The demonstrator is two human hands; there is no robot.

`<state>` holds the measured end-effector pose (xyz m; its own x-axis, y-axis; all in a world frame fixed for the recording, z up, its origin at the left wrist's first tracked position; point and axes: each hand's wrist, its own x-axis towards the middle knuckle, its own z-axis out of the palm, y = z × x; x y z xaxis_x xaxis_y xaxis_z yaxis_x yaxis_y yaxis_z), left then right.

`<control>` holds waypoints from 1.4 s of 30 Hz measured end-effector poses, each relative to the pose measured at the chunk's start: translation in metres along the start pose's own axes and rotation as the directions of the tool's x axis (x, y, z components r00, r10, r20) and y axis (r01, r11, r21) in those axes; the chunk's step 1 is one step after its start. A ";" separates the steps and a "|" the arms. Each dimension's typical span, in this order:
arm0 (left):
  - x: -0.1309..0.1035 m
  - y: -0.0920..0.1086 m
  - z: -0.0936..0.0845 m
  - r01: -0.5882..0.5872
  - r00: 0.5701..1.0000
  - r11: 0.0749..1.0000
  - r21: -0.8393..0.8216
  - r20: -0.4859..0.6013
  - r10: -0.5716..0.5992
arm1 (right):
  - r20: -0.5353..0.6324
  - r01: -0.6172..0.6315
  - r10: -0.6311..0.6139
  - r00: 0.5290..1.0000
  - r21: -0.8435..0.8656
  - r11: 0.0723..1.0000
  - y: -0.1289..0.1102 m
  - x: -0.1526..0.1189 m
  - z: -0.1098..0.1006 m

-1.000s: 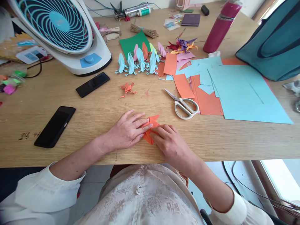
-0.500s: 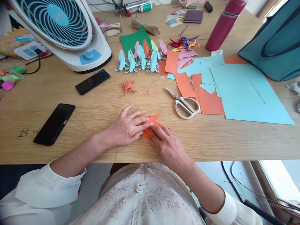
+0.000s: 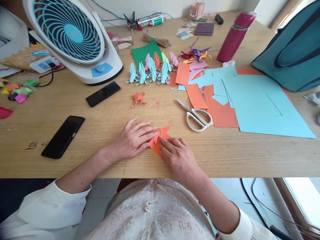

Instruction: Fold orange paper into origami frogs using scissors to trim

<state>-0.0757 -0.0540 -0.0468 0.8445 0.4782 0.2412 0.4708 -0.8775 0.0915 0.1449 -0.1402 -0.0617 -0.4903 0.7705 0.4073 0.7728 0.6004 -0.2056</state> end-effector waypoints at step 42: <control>-0.032 0.072 0.002 0.085 0.996 0.996 0.002 -0.023 -0.085 | 0.153 -0.175 0.140 0.978 0.247 0.953 -0.012 0.005 -0.018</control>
<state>-0.0679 -0.1322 -0.0502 0.7951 0.5501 0.2551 0.5415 -0.8335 0.1097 0.1404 -0.1476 -0.0417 -0.4327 0.8708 0.2336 0.7228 0.4899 -0.4874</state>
